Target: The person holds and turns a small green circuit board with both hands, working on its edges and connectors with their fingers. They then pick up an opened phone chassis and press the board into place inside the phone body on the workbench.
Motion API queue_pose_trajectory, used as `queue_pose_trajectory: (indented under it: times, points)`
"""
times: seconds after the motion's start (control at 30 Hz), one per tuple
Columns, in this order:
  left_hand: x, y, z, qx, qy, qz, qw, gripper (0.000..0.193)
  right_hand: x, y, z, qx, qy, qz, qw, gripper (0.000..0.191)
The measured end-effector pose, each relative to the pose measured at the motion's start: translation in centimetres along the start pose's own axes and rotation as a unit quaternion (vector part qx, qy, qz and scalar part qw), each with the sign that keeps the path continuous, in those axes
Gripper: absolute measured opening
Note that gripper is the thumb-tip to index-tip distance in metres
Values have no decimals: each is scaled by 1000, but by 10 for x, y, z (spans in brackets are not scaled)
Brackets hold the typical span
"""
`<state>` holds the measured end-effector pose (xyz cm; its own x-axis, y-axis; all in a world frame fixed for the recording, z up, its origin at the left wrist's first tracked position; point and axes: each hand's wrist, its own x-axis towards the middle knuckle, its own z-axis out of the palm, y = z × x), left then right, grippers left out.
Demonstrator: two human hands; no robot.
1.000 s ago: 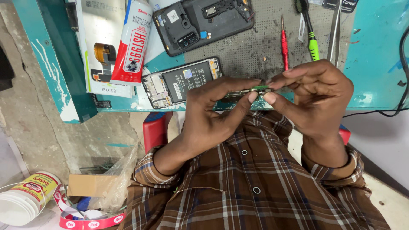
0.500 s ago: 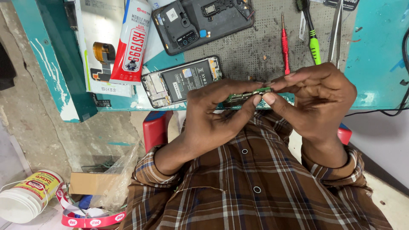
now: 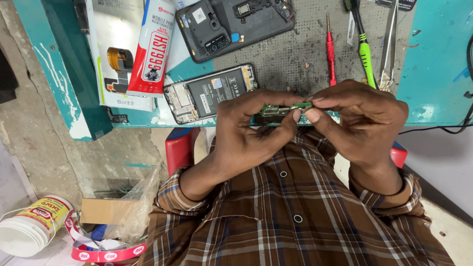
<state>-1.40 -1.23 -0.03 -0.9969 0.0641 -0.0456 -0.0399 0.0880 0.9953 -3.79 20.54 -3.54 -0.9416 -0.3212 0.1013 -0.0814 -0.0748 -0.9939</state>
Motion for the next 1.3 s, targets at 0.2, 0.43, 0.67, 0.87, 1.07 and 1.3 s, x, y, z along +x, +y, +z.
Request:
queue_pose_trajectory:
  times: [0.2,0.43,0.67,0.87,1.07,1.3]
  points:
    - [0,-5,0,-41,-4,-13,999,18,2,1,0,0,-6,-11,1000,25]
    - [-3,-5,0,-54,-9,-22,998,20,-2,1,2,4,17,-14,1000,22]
    - [-3,-7,0,-37,-6,-29,999,20,-4,7,3,26,29,-17,999,21]
    - [-5,-15,3,-145,-7,-55,988,24,4,7,4,62,103,13,993,14]
    - [-4,-21,3,-132,0,-57,990,28,5,6,8,13,71,38,997,11]
    - [0,-23,0,-80,-20,-33,996,26,11,14,5,17,-17,33,999,26]
